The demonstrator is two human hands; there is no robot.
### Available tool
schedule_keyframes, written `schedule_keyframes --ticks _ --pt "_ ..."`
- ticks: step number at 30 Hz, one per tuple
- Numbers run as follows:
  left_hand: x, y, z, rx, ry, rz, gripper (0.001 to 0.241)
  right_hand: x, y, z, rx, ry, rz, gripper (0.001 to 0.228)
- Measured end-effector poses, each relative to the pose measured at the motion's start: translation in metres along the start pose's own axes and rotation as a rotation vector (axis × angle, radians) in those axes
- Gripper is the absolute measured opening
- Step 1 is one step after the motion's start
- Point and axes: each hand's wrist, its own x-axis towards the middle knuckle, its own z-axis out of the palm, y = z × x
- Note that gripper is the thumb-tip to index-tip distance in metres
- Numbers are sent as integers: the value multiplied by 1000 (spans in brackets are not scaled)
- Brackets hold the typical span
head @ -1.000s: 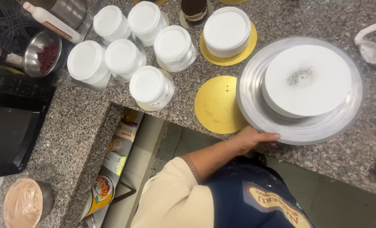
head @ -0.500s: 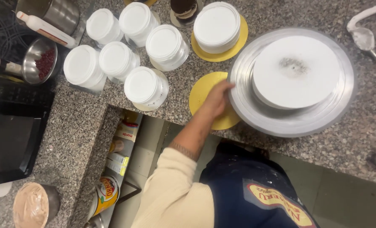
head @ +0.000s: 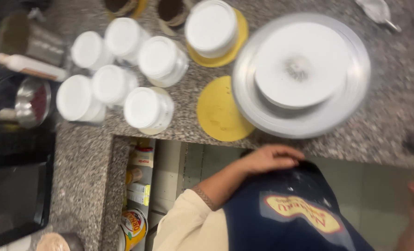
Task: Transferring a frosted cake from a turntable to a cake board and cleaning the stand.
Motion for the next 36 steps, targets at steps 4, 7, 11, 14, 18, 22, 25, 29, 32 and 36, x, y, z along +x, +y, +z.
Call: schedule_keyframes --ticks 4,7,11,14,18,22,25,29,32,36 --pt "8 -33 -30 -266 216 -52 39 37 -183 243 218 188 158 22" --pt "-2 -35 -46 -323 381 -38 43 27 -300 379 229 186 155 53" --pt "-7 -18 -52 -482 507 12 44 24 -311 405 296 6 208 53" --pt "-9 -3 -49 -498 526 41 46 19 -302 410 292 -40 225 56" --pt "-10 4 -48 -459 497 50 47 25 -312 439 288 -32 272 58" --pt "-12 5 -46 -463 493 39 45 19 -294 435 319 -133 266 48" --pt "-12 9 -45 -458 484 51 45 23 -297 443 261 -172 280 47" --pt "-13 11 -43 -443 480 53 45 24 -297 446 177 -160 307 48" --pt "-14 10 -43 -446 476 63 44 24 -299 449 128 -149 313 49" --pt "-14 10 -42 -489 488 70 44 26 -301 451 92 -145 314 54"
